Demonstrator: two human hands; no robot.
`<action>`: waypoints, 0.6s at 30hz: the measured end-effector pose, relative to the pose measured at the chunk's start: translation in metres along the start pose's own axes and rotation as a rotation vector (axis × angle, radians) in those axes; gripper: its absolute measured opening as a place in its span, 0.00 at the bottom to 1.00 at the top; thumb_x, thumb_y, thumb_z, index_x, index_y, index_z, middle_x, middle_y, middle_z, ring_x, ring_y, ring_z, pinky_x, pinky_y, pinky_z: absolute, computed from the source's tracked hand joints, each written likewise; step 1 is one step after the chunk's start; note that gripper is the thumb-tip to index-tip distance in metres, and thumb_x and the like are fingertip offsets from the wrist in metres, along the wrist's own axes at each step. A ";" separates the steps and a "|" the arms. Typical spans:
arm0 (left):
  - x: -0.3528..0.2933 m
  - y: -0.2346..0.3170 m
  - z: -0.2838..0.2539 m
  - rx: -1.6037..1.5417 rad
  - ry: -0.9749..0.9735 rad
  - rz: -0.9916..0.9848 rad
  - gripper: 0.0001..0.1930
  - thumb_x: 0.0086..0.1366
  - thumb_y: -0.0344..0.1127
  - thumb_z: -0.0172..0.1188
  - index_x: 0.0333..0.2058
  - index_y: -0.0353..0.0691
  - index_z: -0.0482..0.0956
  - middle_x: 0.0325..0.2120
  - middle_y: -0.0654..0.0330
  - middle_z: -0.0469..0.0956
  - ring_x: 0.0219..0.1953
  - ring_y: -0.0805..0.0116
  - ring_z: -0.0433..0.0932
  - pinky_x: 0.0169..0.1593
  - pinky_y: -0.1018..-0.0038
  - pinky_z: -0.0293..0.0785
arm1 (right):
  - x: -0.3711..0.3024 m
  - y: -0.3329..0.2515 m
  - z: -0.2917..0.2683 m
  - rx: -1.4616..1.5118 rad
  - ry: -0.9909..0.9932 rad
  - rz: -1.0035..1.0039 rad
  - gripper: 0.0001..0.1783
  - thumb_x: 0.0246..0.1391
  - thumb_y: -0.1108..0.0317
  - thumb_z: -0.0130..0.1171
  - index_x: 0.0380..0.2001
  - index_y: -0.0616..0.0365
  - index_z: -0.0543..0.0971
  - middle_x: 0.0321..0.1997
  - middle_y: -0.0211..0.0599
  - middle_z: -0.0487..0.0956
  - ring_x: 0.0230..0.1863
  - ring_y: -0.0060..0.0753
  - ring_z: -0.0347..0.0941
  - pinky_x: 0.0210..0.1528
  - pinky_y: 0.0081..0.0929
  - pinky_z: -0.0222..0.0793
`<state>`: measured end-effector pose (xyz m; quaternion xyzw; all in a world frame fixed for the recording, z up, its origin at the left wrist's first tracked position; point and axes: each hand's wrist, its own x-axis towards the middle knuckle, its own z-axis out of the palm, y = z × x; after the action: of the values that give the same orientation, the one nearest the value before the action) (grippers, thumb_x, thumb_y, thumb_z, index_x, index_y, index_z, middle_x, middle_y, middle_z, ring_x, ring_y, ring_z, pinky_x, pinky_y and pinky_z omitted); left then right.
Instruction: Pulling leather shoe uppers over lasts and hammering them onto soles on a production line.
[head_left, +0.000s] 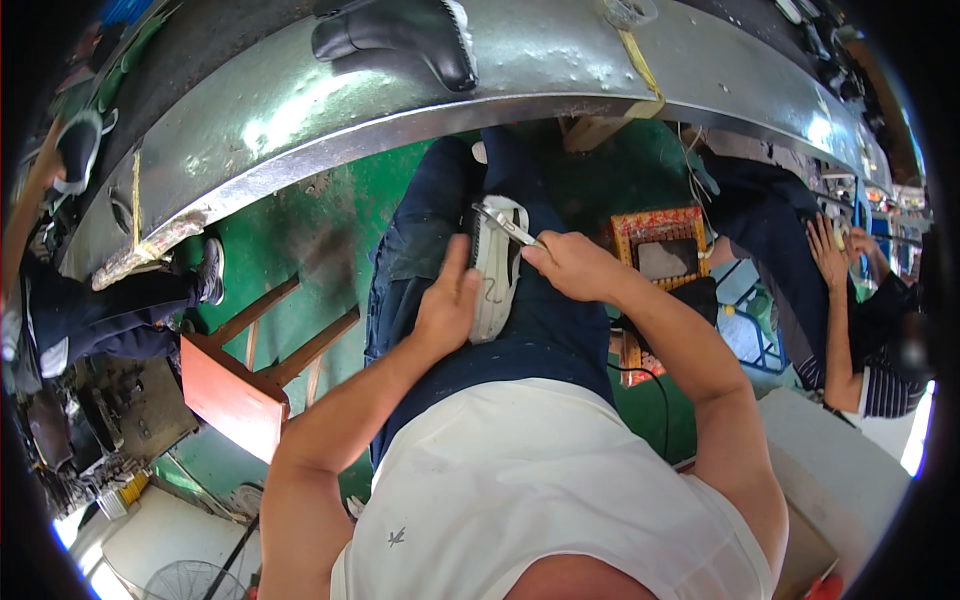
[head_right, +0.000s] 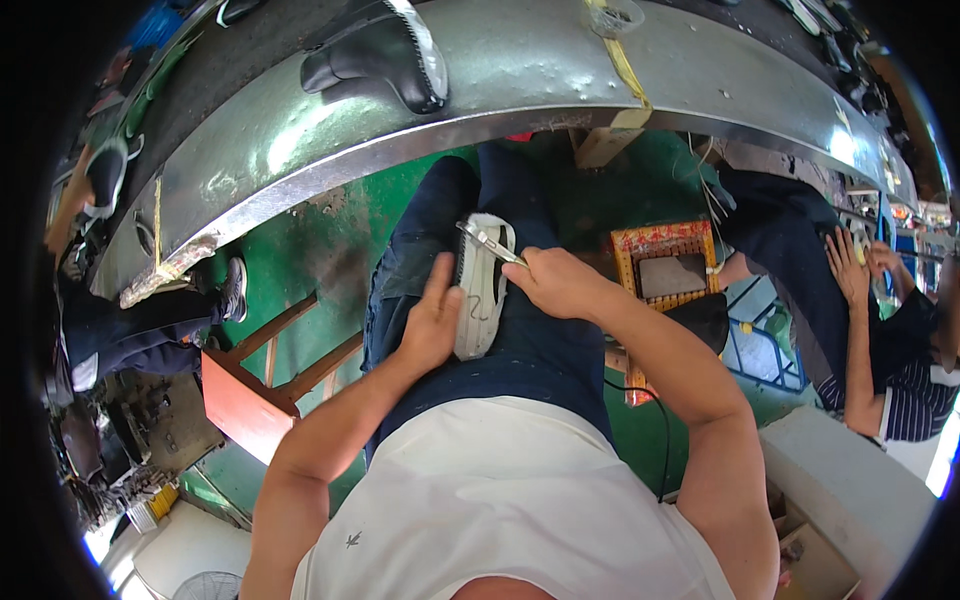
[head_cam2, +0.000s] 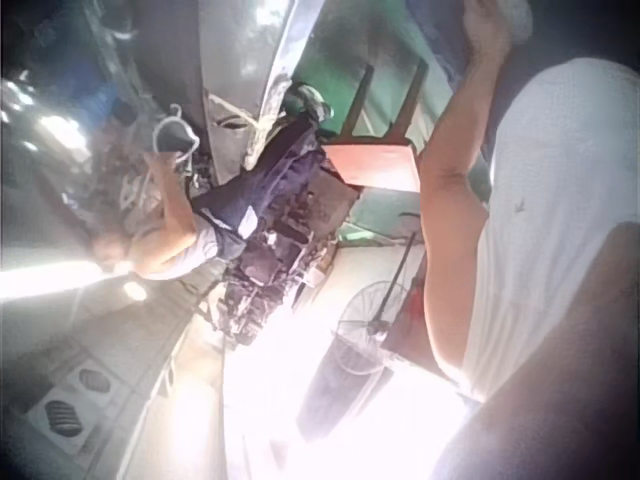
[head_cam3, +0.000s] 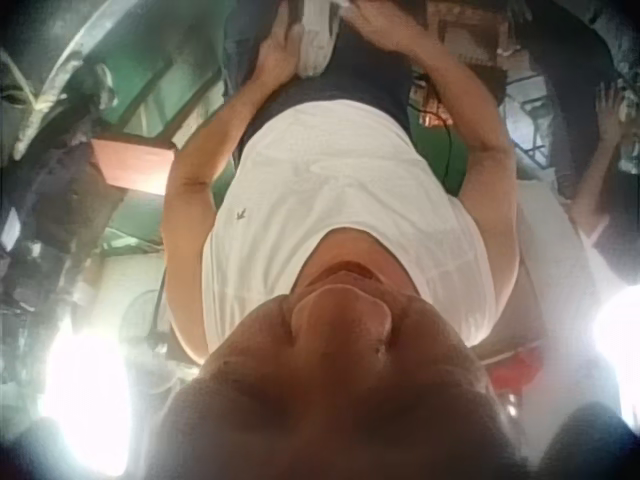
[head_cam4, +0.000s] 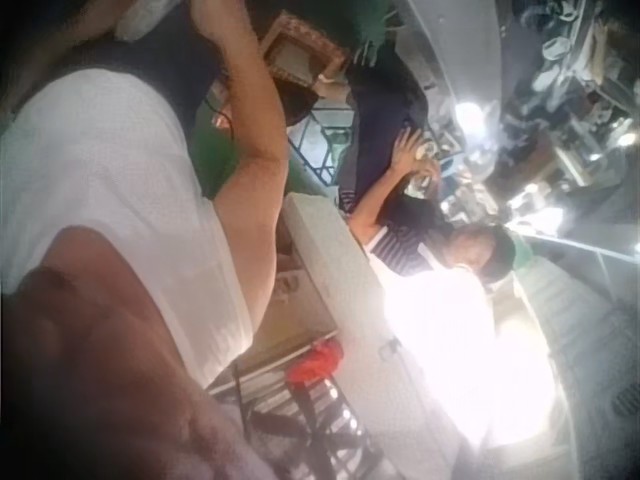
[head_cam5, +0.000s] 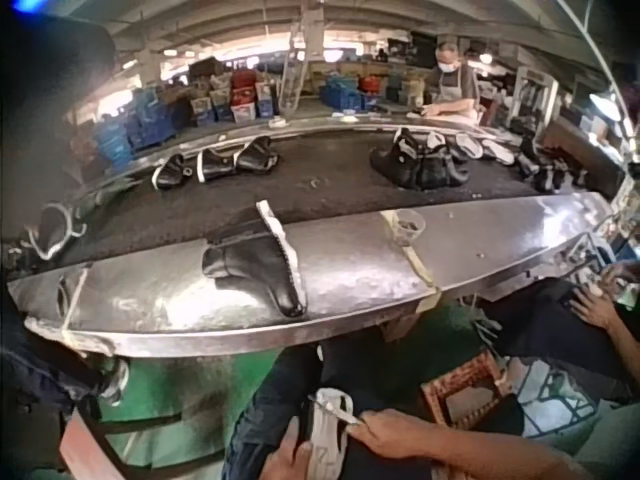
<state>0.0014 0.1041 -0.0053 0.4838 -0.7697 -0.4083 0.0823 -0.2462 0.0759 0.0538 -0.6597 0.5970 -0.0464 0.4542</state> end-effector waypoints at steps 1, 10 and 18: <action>-0.003 -0.003 0.004 -0.157 0.086 -0.169 0.34 0.72 0.47 0.52 0.70 0.38 0.57 0.61 0.26 0.65 0.59 0.35 0.73 0.62 0.58 0.70 | -0.005 -0.004 0.001 0.071 -0.030 -0.002 0.26 0.70 0.49 0.46 0.41 0.66 0.76 0.36 0.64 0.80 0.44 0.68 0.76 0.47 0.54 0.70; -0.009 0.012 0.001 -0.420 0.014 -0.261 0.46 0.60 0.40 0.68 0.71 0.31 0.51 0.56 0.32 0.73 0.59 0.42 0.75 0.64 0.64 0.69 | -0.028 0.017 0.036 0.160 -0.079 0.029 0.24 0.71 0.52 0.45 0.35 0.65 0.76 0.31 0.49 0.80 0.34 0.48 0.78 0.40 0.41 0.73; -0.007 0.043 -0.100 0.005 0.138 0.057 0.40 0.52 0.31 0.70 0.63 0.40 0.63 0.45 0.40 0.81 0.46 0.41 0.82 0.53 0.59 0.78 | -0.060 0.050 0.034 0.677 0.100 0.073 0.23 0.74 0.52 0.41 0.48 0.64 0.73 0.36 0.35 0.78 0.33 0.26 0.76 0.39 0.26 0.73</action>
<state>0.0276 0.0634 0.0922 0.4890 -0.7767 -0.3695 0.1455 -0.2802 0.1505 0.0306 -0.4465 0.5924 -0.2580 0.6189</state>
